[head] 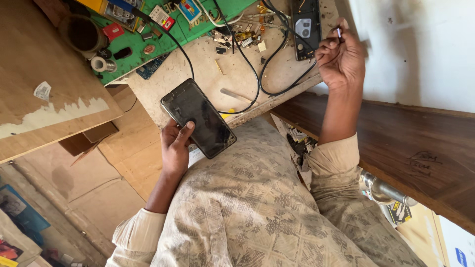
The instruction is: The person works at a cluttered repair bench, handling a disassembled tablet and small components, picking up tools and a screwdriver, and fitting a white back cover onto the tablet. They then take a phone, wrap rubber bands around it, plug in a charging cable, and power the phone on to test the screen.
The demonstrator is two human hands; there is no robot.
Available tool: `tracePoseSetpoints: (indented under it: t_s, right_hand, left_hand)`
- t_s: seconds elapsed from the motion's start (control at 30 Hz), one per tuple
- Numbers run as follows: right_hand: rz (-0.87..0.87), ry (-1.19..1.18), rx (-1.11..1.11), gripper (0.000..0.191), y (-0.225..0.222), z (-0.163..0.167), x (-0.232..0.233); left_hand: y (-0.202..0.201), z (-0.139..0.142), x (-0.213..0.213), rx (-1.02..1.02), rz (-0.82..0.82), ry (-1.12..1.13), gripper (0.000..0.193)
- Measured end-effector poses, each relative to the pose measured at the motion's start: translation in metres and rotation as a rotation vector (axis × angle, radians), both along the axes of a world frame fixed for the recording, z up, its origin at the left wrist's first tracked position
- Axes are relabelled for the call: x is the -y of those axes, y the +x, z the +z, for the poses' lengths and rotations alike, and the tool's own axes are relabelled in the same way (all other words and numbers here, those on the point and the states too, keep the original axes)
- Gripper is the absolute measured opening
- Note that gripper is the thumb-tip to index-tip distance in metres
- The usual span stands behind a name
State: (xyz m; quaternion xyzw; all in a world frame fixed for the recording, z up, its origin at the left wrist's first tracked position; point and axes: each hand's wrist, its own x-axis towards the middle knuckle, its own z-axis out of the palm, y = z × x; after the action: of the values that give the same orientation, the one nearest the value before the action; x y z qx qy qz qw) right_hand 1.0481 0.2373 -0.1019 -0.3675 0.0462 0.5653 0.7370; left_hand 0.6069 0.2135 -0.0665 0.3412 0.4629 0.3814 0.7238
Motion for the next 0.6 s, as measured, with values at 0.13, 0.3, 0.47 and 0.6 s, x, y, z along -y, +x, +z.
tracePoseSetpoints:
  t_s: [0.13, 0.3, 0.47, 0.6]
  right_hand:
    - [-0.082, -0.193, 0.751, 0.010, -0.001, -0.010, -0.005]
    - [0.086, -0.397, 1.818, 0.029, 0.015, -0.034, -0.017]
    - [0.179, -0.407, 1.884, 0.021, 0.024, -0.054, -0.017]
    - [-0.039, -0.361, 1.935, 0.021, 0.021, -0.053, -0.010]
  left_hand:
    - [-0.001, -0.003, 0.001, 0.005, 0.025, -0.019, 0.037]
    - [-0.002, -0.007, 0.002, -0.001, 0.033, -0.019, 0.037]
    - [0.001, -0.009, -0.001, -0.044, -0.004, -0.031, 0.032]
    - [0.007, -0.007, -0.006, -0.075, -0.062, 0.007, 0.033]
